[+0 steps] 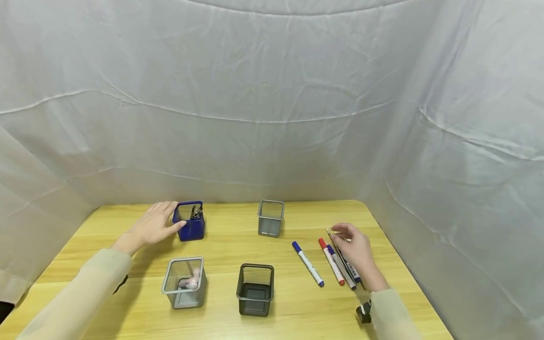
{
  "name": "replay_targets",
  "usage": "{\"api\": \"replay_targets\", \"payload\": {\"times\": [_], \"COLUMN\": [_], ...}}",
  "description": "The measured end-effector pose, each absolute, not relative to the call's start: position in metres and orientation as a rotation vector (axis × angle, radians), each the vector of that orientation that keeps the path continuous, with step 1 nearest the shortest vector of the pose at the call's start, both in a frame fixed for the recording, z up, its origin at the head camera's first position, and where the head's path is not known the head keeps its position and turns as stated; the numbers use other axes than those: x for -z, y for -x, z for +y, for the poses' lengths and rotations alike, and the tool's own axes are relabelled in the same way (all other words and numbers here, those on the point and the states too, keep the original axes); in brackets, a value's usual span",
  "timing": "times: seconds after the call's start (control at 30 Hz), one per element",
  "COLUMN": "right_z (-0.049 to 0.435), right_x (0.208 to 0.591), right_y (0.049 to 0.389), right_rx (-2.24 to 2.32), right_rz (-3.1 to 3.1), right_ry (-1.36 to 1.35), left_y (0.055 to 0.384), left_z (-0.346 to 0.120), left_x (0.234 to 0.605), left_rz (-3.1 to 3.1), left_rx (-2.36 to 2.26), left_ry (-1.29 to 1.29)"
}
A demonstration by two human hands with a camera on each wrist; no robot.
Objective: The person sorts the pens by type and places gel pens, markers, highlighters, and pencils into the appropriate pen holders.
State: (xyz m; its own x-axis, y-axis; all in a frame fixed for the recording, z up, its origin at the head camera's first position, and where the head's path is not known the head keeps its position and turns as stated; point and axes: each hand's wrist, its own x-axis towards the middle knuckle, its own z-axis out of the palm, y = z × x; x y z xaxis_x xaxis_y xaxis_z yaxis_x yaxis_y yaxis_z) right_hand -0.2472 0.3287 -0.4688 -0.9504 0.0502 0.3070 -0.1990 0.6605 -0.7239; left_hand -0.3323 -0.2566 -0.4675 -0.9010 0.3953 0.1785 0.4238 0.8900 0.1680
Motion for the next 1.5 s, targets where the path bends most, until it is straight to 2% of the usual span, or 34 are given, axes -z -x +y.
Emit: {"api": "replay_targets", "payload": {"times": [0.57, 1.5], "right_z": [0.372, 0.38], "right_x": [0.485, 0.492], "right_y": [0.248, 0.261], "right_rx": [-0.887, -0.715], "right_rz": [-2.795, -2.918], "right_ry": [-0.156, -0.297], "left_y": [0.333, 0.332], "left_z": [-0.257, -0.254], "left_x": [0.469, 0.469], "left_rz": [-2.922, -2.921], "left_rx": [0.319, 0.308], "left_ry": [0.629, 0.627]}}
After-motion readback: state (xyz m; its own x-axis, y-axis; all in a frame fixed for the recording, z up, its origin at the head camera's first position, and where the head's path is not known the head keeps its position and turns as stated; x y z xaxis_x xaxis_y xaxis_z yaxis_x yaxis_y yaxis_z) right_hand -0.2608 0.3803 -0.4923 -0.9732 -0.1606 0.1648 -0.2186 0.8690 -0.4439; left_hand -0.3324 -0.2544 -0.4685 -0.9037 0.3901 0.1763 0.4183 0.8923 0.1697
